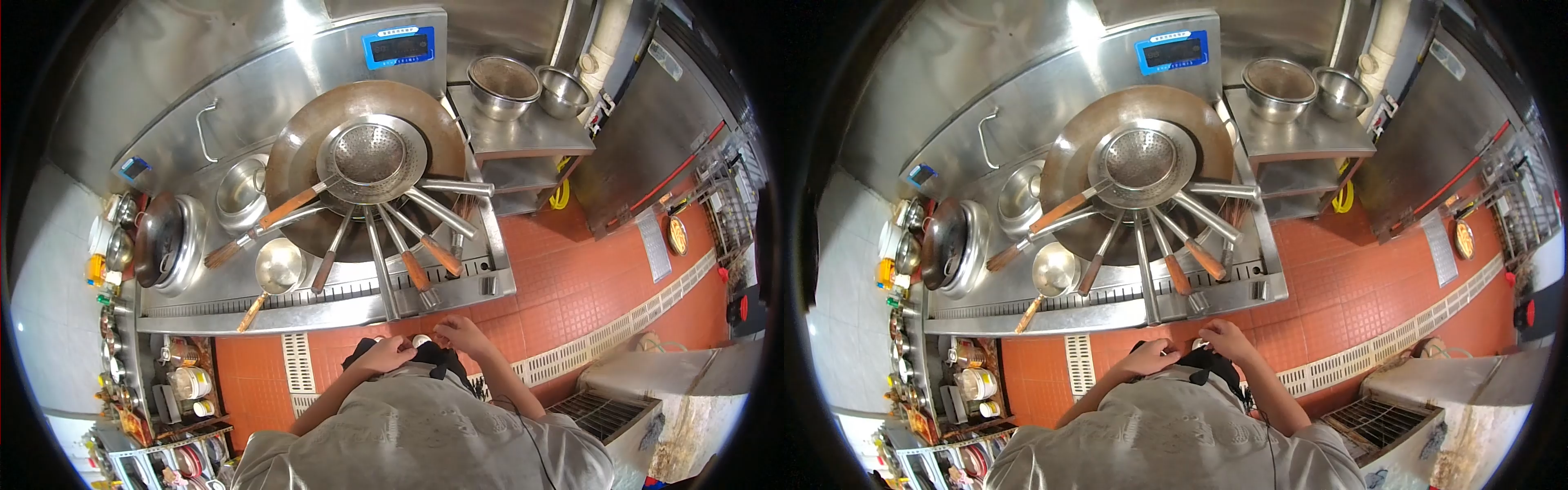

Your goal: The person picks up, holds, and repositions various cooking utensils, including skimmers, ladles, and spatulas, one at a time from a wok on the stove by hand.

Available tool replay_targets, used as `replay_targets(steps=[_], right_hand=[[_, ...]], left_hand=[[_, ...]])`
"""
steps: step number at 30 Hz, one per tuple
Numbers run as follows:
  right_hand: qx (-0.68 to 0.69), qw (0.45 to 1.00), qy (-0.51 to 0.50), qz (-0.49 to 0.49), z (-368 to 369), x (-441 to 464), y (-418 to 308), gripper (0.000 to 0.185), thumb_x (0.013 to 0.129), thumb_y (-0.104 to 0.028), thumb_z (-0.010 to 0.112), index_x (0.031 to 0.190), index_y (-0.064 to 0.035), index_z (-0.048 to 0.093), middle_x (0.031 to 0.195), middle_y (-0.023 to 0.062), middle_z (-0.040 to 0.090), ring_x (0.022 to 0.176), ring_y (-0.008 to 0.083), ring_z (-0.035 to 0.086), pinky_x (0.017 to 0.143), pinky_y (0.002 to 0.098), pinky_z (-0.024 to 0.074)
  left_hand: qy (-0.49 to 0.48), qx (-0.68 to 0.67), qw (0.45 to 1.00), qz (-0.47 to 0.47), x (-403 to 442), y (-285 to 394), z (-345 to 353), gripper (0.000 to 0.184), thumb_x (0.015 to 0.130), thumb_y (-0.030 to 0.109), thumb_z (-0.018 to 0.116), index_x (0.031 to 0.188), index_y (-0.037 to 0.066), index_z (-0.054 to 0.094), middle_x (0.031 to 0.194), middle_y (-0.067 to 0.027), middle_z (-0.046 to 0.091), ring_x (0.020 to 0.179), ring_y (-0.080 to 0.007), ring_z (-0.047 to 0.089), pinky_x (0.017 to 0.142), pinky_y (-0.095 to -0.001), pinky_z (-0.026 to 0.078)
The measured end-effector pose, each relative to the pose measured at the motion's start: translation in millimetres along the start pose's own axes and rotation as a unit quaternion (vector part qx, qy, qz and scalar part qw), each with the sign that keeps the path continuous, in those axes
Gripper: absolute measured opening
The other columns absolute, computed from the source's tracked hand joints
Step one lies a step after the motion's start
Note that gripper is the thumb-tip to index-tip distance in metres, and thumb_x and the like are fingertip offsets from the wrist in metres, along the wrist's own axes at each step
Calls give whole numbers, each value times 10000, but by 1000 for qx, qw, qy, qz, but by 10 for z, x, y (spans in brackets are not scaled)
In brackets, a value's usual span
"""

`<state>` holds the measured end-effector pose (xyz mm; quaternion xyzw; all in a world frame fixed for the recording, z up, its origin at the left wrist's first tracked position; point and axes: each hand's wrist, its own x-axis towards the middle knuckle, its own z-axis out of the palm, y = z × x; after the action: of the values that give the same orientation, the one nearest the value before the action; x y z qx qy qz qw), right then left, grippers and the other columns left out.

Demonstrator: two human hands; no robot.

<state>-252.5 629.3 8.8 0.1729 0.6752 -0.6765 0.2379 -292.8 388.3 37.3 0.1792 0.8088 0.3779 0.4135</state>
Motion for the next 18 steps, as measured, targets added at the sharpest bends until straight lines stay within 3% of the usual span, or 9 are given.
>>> replay_targets(steps=[7, 10, 18], right_hand=[[9, 1000, -11, 25, -23, -102, -103, 248, 938, -246, 613, 983, -4, 649, 825, 47, 679, 699, 108, 628, 527, 246, 469], [3, 999, -8, 39, -60, -113, -93, 311, 927, -268, 638, 1053, 15, 640, 897, 61, 657, 758, 128, 635, 620, 268, 505], [34, 999, 1, 29, -53, -79, 52, 326, 921, -280, 645, 1068, 11, 635, 880, 45, 650, 737, 119, 620, 625, 266, 504]], left_hand=[[6, -30, 1000, -4, 7, -195, 79, 442, 936, 344, 617, 1083, -73, 625, 1033, -208, 696, 962, -280, 672, 849, -355, 513], [8, -20, 1000, 8, 23, -194, 86, 437, 932, 342, 623, 1061, -76, 634, 1028, -207, 698, 965, -293, 669, 854, -360, 510], [-14, -20, 999, 23, 133, -231, 49, 432, 926, 352, 621, 1060, -58, 640, 1061, -208, 694, 1001, -303, 668, 872, -367, 506]])
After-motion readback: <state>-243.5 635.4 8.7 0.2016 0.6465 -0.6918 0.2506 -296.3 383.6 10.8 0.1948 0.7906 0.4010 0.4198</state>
